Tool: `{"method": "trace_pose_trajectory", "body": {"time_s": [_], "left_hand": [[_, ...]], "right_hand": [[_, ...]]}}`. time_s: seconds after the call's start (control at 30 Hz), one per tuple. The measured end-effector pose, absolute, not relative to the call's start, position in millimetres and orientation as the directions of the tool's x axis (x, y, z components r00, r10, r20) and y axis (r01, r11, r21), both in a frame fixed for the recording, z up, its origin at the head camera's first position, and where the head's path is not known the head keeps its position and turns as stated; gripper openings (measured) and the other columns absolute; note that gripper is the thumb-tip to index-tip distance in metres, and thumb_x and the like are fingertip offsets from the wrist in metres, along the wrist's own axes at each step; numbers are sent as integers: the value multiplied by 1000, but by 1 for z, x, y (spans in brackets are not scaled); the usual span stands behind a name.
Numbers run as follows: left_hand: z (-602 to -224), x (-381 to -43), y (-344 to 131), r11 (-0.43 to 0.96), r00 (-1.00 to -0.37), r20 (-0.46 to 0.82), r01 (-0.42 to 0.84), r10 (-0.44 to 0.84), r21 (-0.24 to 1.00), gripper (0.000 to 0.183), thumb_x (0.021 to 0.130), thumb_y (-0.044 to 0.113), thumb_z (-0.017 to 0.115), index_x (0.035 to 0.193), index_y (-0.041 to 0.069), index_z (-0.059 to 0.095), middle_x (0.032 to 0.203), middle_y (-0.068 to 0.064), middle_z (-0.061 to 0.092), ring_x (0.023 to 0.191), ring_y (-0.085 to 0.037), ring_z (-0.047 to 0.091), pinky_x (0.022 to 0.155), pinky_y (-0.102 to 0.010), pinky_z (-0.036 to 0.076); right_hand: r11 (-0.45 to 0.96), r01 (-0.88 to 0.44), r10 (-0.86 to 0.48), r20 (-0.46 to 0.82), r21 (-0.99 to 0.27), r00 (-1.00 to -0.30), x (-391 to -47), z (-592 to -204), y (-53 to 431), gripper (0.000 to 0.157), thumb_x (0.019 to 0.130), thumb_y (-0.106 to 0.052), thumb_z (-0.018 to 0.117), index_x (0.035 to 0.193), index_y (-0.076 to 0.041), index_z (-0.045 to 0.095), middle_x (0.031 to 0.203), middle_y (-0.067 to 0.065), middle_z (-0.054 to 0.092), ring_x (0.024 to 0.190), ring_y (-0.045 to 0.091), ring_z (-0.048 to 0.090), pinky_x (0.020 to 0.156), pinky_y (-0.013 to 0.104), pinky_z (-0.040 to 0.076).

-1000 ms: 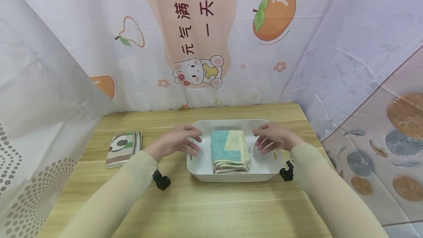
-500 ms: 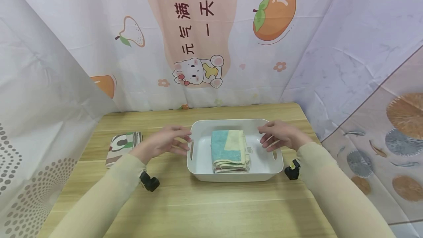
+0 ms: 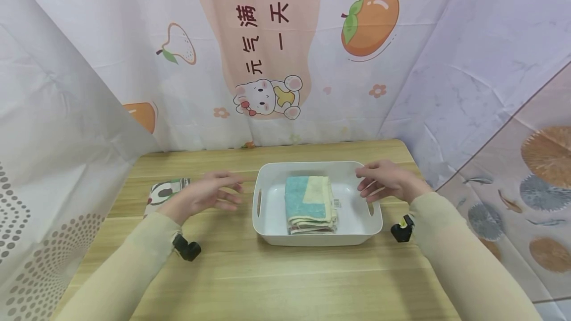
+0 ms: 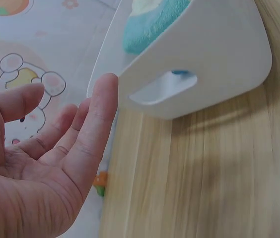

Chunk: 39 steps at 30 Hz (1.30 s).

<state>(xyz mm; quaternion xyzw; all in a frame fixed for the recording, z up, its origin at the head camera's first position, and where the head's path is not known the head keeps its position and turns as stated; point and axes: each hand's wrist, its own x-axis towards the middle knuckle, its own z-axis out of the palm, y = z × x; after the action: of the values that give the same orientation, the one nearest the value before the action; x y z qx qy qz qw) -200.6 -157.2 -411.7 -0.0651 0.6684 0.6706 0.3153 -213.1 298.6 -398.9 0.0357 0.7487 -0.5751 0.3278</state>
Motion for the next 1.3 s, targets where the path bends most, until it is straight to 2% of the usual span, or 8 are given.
{"method": "trace_pose_trajectory", "body": {"time_s": [0.3, 0.6, 0.73, 0.93, 1.07, 1.3], "left_hand": [[-415, -200, -182, 81, -802, -515, -517, 301, 852, 47, 91, 29, 64, 127, 4, 47, 125, -24, 47, 98, -39, 61, 80, -49, 52], [-417, -196, -206, 49, -817, -510, -517, 270, 855, 44, 94, 27, 59, 129, 3, 46, 128, -25, 44, 101, -41, 60, 82, -49, 51], [-417, -195, -216, 30, -817, -512, -524, 266, 851, 46, 95, 27, 58, 131, 2, 44, 129, -24, 43, 103, -41, 59, 84, -49, 50], [-418, -192, -231, 27, -831, -497, -507, 252, 862, 46, 97, 26, 55, 133, 1, 42, 121, -20, 47, 102, -39, 59, 86, -49, 49], [-418, -192, -240, 20, -837, -497, -506, 231, 862, 46, 96, 26, 56, 132, 1, 42, 123, -21, 46, 104, -40, 57, 86, -49, 50], [-417, -190, -248, 9, -842, -486, -498, 234, 867, 43, 98, 24, 52, 132, 0, 40, 127, -25, 42, 100, -38, 60, 89, -52, 47]], "right_hand": [[340, 435, -285, -532, -834, -798, -214, -401, 309, 58, 98, -31, 51, 134, 12, 33, 101, 23, 61, 93, 36, 63, 82, 49, 52], [326, 446, -274, -535, -834, -800, -214, -402, 317, 61, 98, -33, 52, 133, 13, 33, 100, 21, 62, 89, 31, 64, 81, 47, 53], [319, 451, -269, -536, -833, -800, -214, -402, 320, 58, 98, -31, 52, 131, 13, 34, 96, 17, 62, 86, 28, 65, 80, 47, 53], [315, 451, -274, -534, -835, -799, -213, -404, 325, 54, 97, -30, 53, 130, 10, 37, 94, 16, 62, 83, 28, 65, 81, 48, 53], [317, 449, -266, -533, -835, -803, -212, -405, 328, 57, 95, -33, 57, 129, 9, 39, 94, 16, 62, 83, 28, 64, 82, 48, 52], [334, 444, -256, -533, -831, -806, -209, -407, 332, 49, 97, -30, 55, 124, 8, 43, 90, 14, 62, 81, 26, 64, 78, 44, 54]]}}
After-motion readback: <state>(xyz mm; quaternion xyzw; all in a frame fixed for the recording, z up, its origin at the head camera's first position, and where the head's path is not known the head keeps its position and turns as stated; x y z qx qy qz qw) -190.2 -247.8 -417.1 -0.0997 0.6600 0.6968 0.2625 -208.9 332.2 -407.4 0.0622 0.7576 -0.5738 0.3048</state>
